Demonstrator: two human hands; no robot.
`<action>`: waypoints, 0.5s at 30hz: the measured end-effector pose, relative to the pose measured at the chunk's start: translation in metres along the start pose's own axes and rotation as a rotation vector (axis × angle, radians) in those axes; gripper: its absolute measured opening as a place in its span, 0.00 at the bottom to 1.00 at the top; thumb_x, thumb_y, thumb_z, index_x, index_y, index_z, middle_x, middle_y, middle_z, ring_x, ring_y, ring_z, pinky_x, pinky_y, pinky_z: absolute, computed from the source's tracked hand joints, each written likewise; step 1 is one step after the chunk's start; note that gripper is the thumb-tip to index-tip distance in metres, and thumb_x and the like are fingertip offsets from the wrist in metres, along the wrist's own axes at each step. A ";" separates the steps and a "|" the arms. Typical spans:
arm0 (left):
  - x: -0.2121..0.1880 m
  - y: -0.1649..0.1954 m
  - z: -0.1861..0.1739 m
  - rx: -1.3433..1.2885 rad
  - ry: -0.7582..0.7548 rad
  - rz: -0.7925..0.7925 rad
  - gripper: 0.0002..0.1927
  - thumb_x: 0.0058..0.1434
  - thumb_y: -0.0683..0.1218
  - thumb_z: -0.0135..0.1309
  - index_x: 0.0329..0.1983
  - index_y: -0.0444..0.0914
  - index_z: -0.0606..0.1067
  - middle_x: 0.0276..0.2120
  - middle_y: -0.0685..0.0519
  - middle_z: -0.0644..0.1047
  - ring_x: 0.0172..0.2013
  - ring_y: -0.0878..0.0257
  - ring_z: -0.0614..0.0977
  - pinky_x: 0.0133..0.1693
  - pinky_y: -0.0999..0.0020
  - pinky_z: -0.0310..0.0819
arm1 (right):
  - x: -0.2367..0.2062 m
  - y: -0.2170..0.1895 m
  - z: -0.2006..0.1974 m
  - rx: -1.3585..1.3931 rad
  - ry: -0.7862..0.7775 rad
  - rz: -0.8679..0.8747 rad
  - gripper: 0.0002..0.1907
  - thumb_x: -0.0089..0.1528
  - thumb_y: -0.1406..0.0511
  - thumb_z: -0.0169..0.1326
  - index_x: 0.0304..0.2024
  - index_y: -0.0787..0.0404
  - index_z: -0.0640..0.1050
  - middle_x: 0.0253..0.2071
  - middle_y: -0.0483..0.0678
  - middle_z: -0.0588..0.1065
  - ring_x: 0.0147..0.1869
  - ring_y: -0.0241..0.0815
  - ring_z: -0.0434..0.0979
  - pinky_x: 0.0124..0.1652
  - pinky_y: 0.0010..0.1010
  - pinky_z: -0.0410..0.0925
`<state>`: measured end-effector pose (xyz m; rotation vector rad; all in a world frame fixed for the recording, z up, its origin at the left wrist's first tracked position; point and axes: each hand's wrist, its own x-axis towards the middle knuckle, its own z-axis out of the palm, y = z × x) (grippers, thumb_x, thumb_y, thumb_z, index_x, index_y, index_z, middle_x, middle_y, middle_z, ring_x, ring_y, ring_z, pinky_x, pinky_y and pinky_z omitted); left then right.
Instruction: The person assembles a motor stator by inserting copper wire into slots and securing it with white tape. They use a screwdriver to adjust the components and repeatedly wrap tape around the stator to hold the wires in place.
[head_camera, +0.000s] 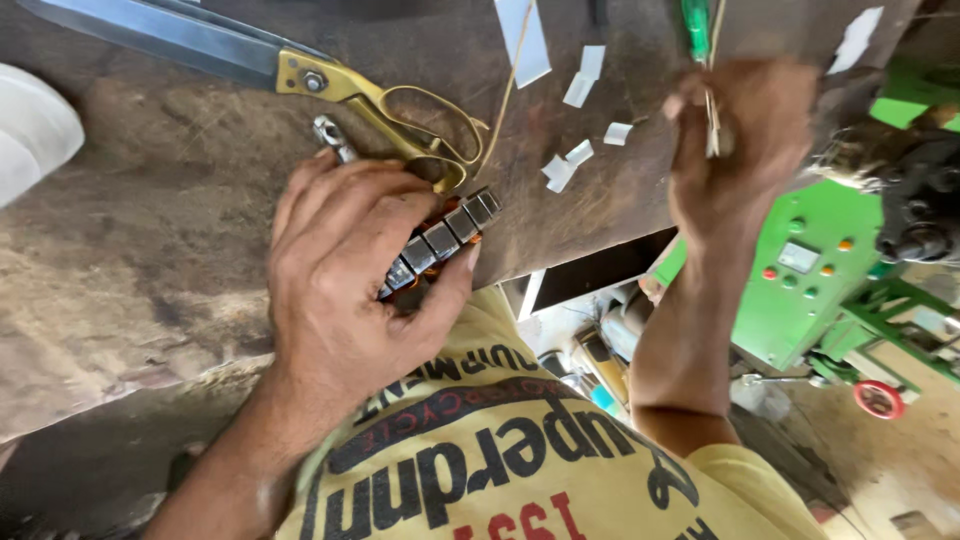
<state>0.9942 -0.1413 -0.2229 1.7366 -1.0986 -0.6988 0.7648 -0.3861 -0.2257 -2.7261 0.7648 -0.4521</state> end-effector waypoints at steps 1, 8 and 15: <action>0.000 0.000 0.000 0.030 0.015 0.018 0.14 0.59 0.46 0.66 0.43 0.34 0.81 0.42 0.43 0.83 0.50 0.50 0.84 0.62 0.40 0.69 | -0.009 -0.009 0.000 -0.032 -0.031 0.035 0.08 0.66 0.79 0.63 0.44 0.65 0.81 0.43 0.51 0.77 0.45 0.45 0.77 0.45 0.35 0.71; -0.001 0.001 -0.016 -0.103 -0.084 -0.103 0.14 0.54 0.45 0.64 0.43 0.37 0.80 0.43 0.46 0.83 0.54 0.51 0.84 0.72 0.38 0.60 | -0.044 -0.015 0.035 0.149 0.039 0.108 0.07 0.65 0.79 0.57 0.40 0.66 0.82 0.43 0.50 0.79 0.37 0.43 0.76 0.37 0.31 0.67; -0.008 -0.014 -0.018 -0.219 -0.128 -0.142 0.14 0.54 0.44 0.65 0.43 0.38 0.79 0.43 0.50 0.83 0.51 0.55 0.84 0.69 0.45 0.68 | -0.074 -0.098 0.035 0.822 0.227 0.268 0.06 0.61 0.74 0.50 0.33 0.64 0.78 0.39 0.50 0.76 0.31 0.36 0.77 0.25 0.22 0.68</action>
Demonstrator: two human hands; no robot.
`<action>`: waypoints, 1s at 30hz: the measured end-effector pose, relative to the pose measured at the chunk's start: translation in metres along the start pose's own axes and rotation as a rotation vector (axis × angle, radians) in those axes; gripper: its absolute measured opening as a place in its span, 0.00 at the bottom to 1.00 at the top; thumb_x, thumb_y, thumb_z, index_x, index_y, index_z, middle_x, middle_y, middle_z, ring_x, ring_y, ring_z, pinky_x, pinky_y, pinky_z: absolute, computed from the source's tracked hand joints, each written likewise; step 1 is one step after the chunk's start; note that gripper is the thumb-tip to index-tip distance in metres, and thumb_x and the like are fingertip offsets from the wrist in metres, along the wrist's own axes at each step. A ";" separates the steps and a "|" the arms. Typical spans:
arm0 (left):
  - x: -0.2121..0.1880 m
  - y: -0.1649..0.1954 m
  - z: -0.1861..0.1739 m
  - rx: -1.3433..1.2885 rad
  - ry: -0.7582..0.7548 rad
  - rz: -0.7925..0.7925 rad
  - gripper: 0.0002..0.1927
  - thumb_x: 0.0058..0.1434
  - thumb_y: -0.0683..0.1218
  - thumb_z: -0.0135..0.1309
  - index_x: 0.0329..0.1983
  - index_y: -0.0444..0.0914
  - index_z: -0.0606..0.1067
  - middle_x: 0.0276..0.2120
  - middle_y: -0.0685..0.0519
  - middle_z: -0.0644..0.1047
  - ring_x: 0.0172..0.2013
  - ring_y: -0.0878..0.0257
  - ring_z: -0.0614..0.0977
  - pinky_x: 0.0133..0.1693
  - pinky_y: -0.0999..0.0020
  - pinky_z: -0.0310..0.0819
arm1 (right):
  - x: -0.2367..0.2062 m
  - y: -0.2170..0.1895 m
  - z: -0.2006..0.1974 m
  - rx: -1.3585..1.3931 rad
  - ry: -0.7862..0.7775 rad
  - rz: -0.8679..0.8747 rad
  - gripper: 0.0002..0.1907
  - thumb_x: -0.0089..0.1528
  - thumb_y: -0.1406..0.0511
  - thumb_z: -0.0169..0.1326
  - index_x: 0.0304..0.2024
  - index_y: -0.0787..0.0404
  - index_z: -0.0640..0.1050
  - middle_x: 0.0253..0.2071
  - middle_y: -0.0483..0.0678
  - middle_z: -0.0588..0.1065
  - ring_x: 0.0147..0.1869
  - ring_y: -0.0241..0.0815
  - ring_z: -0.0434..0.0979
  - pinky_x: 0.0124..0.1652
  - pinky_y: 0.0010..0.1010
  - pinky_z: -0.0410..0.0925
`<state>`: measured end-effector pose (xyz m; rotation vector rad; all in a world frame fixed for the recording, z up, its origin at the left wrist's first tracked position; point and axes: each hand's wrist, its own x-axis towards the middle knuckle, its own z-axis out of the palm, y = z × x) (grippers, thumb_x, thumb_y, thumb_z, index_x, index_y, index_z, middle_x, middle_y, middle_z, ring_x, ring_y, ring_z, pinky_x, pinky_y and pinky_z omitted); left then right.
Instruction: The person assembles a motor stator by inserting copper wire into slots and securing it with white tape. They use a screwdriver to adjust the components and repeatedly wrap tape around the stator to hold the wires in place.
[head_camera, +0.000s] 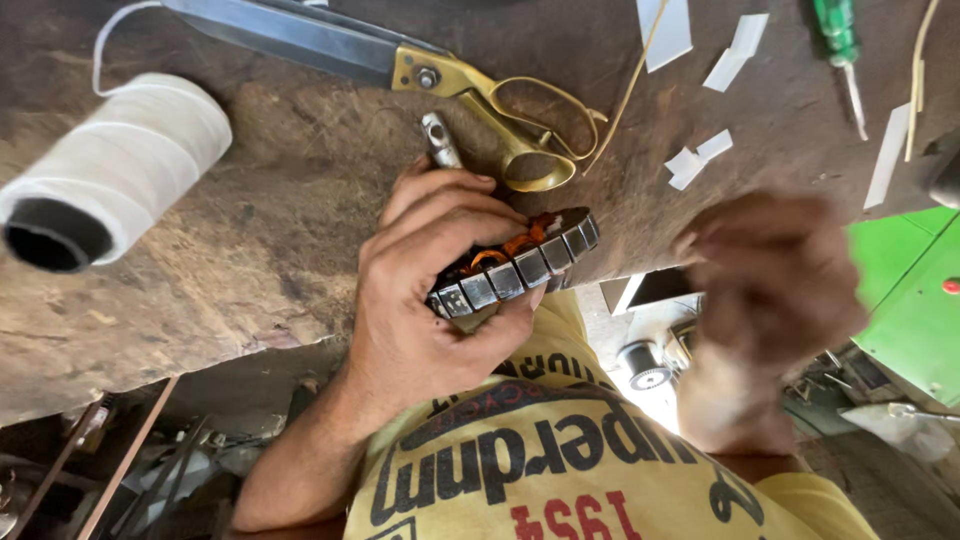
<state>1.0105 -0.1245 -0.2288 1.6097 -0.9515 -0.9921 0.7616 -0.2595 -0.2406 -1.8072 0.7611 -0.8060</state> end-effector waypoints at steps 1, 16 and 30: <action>0.000 -0.003 0.001 -0.038 0.003 -0.003 0.13 0.55 0.44 0.66 0.43 0.39 0.79 0.43 0.51 0.83 0.49 0.58 0.85 0.68 0.48 0.70 | -0.004 -0.006 0.010 0.022 -0.026 -0.032 0.05 0.61 0.75 0.52 0.34 0.65 0.78 0.39 0.52 0.77 0.33 0.38 0.80 0.28 0.25 0.71; -0.003 -0.014 -0.008 -0.067 -0.075 0.069 0.18 0.53 0.43 0.67 0.47 0.37 0.76 0.43 0.50 0.81 0.52 0.57 0.83 0.69 0.44 0.66 | -0.006 0.014 0.055 0.227 -0.134 -0.146 0.05 0.57 0.77 0.57 0.32 0.64 0.79 0.33 0.52 0.78 0.32 0.40 0.79 0.28 0.30 0.70; -0.001 -0.016 -0.011 -0.121 -0.104 0.083 0.19 0.55 0.40 0.66 0.48 0.35 0.74 0.45 0.47 0.79 0.49 0.57 0.82 0.56 0.56 0.76 | 0.038 -0.022 0.063 -0.092 -0.298 -0.254 0.08 0.53 0.74 0.65 0.31 0.59 0.79 0.28 0.49 0.77 0.29 0.43 0.79 0.27 0.33 0.67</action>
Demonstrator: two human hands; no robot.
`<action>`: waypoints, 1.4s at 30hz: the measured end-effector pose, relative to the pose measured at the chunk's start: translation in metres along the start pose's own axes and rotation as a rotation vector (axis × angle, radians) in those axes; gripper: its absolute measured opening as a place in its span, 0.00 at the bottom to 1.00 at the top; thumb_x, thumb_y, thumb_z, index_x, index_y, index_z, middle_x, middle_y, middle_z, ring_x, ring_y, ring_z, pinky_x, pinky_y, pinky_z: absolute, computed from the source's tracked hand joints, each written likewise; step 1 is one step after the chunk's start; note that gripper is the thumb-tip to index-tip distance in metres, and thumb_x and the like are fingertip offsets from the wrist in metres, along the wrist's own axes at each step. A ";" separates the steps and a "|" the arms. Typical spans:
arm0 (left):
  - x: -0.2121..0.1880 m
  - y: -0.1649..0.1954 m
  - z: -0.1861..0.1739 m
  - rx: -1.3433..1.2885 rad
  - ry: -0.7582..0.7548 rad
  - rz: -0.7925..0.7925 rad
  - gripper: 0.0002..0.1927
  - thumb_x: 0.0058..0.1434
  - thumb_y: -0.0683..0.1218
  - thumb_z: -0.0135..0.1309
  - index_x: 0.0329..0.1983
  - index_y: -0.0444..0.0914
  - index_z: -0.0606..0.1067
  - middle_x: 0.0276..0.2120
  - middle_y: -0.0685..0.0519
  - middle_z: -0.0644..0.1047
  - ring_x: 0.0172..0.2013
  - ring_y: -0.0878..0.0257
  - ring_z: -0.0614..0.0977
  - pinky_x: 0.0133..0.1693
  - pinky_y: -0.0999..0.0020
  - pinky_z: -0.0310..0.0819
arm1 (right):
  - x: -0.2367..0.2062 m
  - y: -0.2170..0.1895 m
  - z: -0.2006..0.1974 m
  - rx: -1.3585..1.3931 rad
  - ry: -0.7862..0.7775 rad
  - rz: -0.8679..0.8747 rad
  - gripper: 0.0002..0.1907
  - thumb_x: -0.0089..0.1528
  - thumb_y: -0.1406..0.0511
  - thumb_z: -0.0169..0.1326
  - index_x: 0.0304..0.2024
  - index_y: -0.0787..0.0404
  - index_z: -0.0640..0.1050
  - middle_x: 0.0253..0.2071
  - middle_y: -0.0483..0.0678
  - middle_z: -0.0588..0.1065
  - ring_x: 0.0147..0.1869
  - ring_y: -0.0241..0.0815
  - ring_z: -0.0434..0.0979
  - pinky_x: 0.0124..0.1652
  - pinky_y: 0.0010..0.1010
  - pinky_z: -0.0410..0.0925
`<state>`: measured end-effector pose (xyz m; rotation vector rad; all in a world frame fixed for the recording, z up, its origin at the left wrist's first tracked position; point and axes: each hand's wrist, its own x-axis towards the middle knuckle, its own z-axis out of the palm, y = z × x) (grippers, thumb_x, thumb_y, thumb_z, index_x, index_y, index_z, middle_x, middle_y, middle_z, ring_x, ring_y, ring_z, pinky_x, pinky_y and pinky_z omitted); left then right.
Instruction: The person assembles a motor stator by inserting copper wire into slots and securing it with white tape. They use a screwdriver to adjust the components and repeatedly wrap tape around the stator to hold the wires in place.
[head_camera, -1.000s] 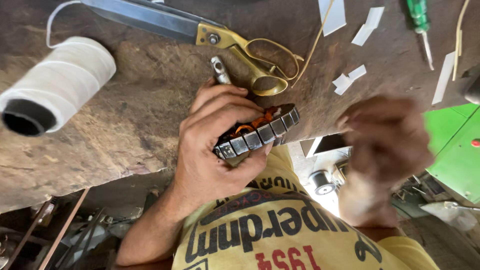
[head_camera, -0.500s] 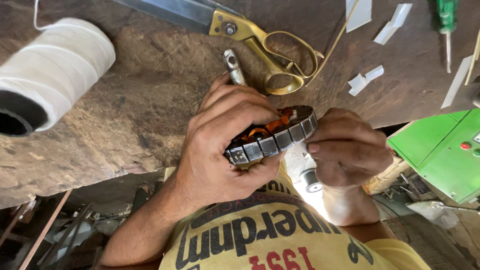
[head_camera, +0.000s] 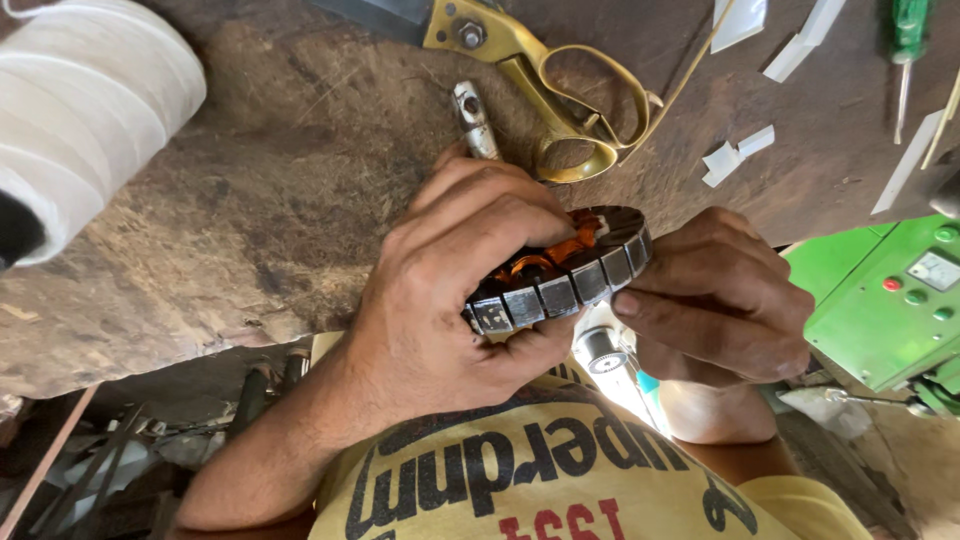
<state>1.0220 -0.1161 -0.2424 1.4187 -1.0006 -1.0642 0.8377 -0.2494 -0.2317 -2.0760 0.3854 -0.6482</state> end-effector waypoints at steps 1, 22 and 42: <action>0.000 0.000 -0.001 0.007 -0.004 0.000 0.19 0.54 0.40 0.66 0.48 0.35 0.74 0.45 0.47 0.79 0.49 0.57 0.82 0.57 0.56 0.76 | 0.003 -0.001 0.000 0.006 -0.013 -0.009 0.08 0.53 0.74 0.65 0.31 0.59 0.79 0.28 0.48 0.77 0.29 0.43 0.79 0.27 0.33 0.66; 0.001 -0.004 -0.005 0.072 0.008 0.060 0.16 0.50 0.42 0.61 0.41 0.34 0.74 0.37 0.44 0.78 0.48 0.50 0.82 0.61 0.39 0.70 | 0.021 -0.042 0.000 -0.281 -0.158 0.279 0.10 0.50 0.74 0.71 0.30 0.67 0.80 0.29 0.52 0.76 0.32 0.46 0.79 0.30 0.32 0.69; 0.015 -0.004 -0.019 -0.077 -0.024 -0.064 0.21 0.46 0.47 0.65 0.43 0.36 0.77 0.44 0.46 0.80 0.52 0.51 0.82 0.65 0.33 0.65 | -0.023 -0.024 -0.002 -0.034 0.117 0.542 0.32 0.59 0.70 0.61 0.54 0.52 0.52 0.34 0.61 0.77 0.27 0.40 0.79 0.26 0.21 0.69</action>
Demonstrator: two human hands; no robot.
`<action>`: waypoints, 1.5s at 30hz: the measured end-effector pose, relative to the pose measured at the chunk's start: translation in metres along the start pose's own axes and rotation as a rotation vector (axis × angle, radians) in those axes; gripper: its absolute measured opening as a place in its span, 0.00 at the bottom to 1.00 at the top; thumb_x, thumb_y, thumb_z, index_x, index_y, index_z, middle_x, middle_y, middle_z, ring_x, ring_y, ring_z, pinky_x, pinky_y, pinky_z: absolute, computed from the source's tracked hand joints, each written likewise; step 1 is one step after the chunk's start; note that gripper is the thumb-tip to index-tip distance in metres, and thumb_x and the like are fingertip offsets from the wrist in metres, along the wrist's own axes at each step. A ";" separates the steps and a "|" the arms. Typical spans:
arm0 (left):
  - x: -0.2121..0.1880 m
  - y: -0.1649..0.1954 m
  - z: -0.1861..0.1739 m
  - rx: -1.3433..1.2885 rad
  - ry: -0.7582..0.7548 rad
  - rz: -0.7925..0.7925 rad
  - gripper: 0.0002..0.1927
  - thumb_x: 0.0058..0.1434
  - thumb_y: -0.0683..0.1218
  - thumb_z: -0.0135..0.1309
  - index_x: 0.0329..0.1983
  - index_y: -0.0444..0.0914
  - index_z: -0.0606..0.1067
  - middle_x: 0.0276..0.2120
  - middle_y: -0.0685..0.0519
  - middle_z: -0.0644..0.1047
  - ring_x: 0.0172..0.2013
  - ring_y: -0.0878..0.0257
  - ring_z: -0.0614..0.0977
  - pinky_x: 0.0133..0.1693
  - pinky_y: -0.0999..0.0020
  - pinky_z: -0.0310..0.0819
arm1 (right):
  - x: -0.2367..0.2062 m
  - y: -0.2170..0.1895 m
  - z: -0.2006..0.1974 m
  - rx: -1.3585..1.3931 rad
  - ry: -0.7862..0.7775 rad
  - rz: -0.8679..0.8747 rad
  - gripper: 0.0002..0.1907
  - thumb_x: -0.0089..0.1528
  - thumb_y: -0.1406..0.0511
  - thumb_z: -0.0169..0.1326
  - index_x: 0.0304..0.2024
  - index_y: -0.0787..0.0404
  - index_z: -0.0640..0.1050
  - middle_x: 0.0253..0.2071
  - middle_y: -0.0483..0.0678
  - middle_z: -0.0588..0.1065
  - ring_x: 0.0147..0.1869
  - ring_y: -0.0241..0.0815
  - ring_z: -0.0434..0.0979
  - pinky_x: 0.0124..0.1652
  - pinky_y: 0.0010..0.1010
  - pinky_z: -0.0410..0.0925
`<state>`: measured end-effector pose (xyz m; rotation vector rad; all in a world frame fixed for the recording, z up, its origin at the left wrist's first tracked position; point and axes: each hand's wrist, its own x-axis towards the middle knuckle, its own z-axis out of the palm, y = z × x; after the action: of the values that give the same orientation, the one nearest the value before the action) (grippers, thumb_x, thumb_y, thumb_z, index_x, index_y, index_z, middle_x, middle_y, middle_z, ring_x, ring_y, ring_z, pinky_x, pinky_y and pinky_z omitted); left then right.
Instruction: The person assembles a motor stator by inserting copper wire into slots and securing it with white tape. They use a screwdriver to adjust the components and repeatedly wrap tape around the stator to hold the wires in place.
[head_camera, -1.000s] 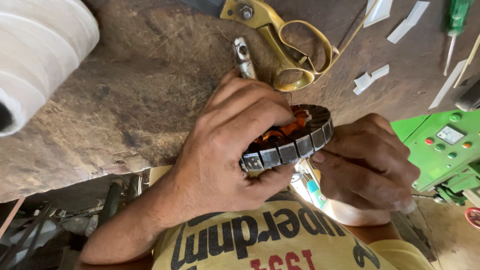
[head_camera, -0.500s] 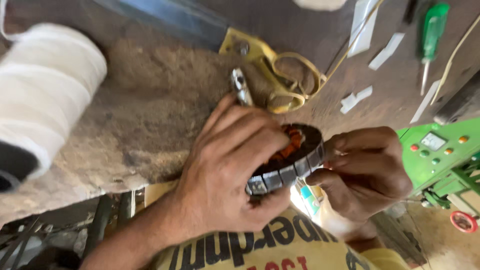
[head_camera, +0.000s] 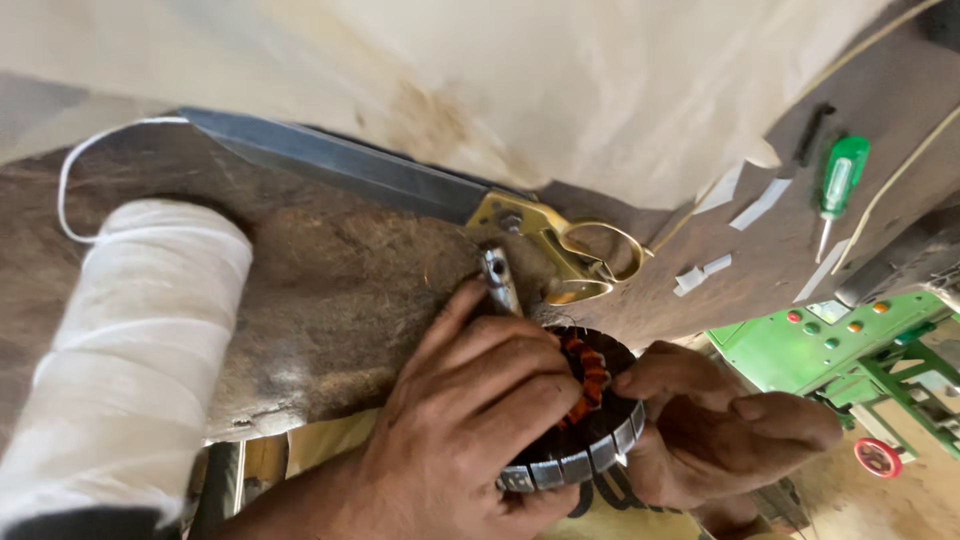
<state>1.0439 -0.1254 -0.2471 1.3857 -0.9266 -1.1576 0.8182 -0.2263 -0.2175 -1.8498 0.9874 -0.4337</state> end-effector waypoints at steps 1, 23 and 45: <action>0.000 -0.001 0.000 0.001 -0.005 -0.006 0.21 0.46 0.48 0.64 0.43 0.36 0.77 0.44 0.47 0.80 0.52 0.52 0.82 0.67 0.31 0.63 | 0.000 -0.001 0.003 0.018 0.019 0.037 0.33 0.59 0.70 0.61 0.53 0.51 0.52 0.33 0.62 0.76 0.26 0.38 0.77 0.25 0.20 0.67; -0.018 -0.004 0.041 0.070 0.271 0.208 0.22 0.55 0.45 0.69 0.48 0.29 0.75 0.42 0.41 0.81 0.46 0.51 0.86 0.50 0.56 0.87 | 0.050 0.045 -0.065 -0.033 0.158 -0.028 0.07 0.66 0.81 0.58 0.44 0.69 0.80 0.40 0.52 0.77 0.30 0.30 0.70 0.29 0.18 0.61; -0.010 0.031 0.022 0.152 -0.030 0.142 0.16 0.58 0.39 0.61 0.49 0.30 0.77 0.39 0.44 0.82 0.40 0.59 0.86 0.46 0.62 0.84 | -0.029 0.104 -0.076 -0.711 0.158 -0.497 0.22 0.55 0.59 0.62 0.48 0.65 0.79 0.45 0.54 0.75 0.50 0.51 0.73 0.50 0.45 0.65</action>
<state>1.0224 -0.1254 -0.2141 1.4024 -1.1353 -1.0202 0.7045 -0.2695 -0.2681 -2.7633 0.8320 -0.5763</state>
